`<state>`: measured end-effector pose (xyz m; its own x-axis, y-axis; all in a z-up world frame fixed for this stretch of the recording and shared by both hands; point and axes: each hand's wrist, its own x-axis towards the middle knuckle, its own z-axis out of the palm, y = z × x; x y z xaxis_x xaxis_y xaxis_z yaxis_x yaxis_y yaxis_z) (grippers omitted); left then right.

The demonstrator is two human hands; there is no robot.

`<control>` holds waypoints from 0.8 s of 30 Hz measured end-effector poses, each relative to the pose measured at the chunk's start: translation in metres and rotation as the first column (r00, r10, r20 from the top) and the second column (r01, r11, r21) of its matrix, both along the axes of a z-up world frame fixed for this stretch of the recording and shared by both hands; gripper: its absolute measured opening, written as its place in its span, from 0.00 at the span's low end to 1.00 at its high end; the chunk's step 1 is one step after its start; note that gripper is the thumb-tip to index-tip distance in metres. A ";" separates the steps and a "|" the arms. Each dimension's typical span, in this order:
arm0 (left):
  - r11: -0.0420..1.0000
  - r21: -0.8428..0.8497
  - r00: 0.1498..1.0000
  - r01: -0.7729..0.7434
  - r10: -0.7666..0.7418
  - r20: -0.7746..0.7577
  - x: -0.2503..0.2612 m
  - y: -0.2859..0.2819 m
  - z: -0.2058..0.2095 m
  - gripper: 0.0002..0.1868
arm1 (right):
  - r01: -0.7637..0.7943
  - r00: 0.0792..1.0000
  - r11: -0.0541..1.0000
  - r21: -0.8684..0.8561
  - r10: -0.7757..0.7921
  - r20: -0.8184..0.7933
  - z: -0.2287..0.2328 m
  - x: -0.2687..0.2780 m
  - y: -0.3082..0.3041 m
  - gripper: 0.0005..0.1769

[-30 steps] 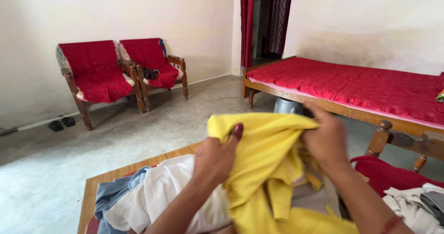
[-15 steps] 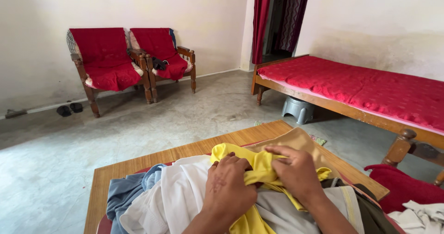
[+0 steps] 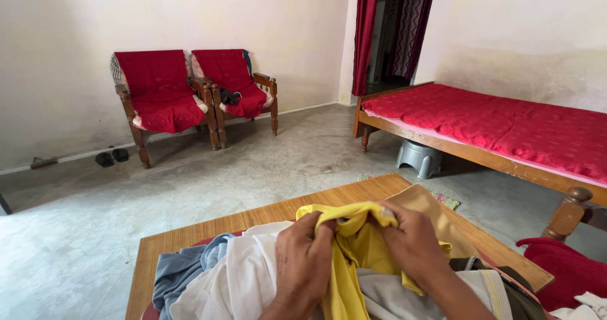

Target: The person folds several garments on a low wooden table. They handle a dark green jacket, a white shirt, and a yellow top, smoothing and folding each item into a neat stack. The folded clothes remain on the table throughout the clip.

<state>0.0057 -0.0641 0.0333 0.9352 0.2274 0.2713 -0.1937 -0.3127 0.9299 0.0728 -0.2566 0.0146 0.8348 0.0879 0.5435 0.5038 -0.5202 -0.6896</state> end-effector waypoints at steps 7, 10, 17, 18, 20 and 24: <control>0.938 0.329 0.965 -0.109 0.020 0.262 0.001 -0.006 -0.005 0.41 | -0.053 0.967 0.994 0.096 0.027 0.254 0.054 -0.003 0.014 0.17; 0.944 0.298 0.990 -0.140 0.138 0.025 0.008 0.010 0.010 0.31 | 0.133 0.902 0.987 0.093 -0.159 0.402 0.050 -0.007 0.019 0.17; 0.942 0.004 0.917 -0.336 0.326 0.232 0.013 0.031 0.010 0.20 | 0.007 0.912 0.999 -0.053 0.016 0.410 0.036 0.003 0.005 0.20; 0.941 -0.031 0.918 -0.336 0.335 0.212 0.016 0.035 0.012 0.20 | -0.059 0.961 0.998 0.016 0.053 0.272 0.044 0.010 0.004 0.18; 0.926 -0.314 0.975 -0.207 0.224 0.017 0.020 0.043 0.015 0.21 | -0.132 0.986 0.970 0.204 0.149 -0.070 0.062 0.022 -0.007 0.14; 0.999 -0.032 0.966 0.016 -0.023 -0.258 0.025 0.039 0.016 0.25 | -0.014 0.992 0.984 0.177 0.035 -0.118 0.068 0.028 -0.018 0.14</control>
<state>0.0308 -0.0249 0.0497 0.9770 0.2127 0.0136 0.0482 -0.2829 0.9579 0.1005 -0.2746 0.0828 0.8938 0.0213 0.4480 0.4226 -0.3745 -0.8253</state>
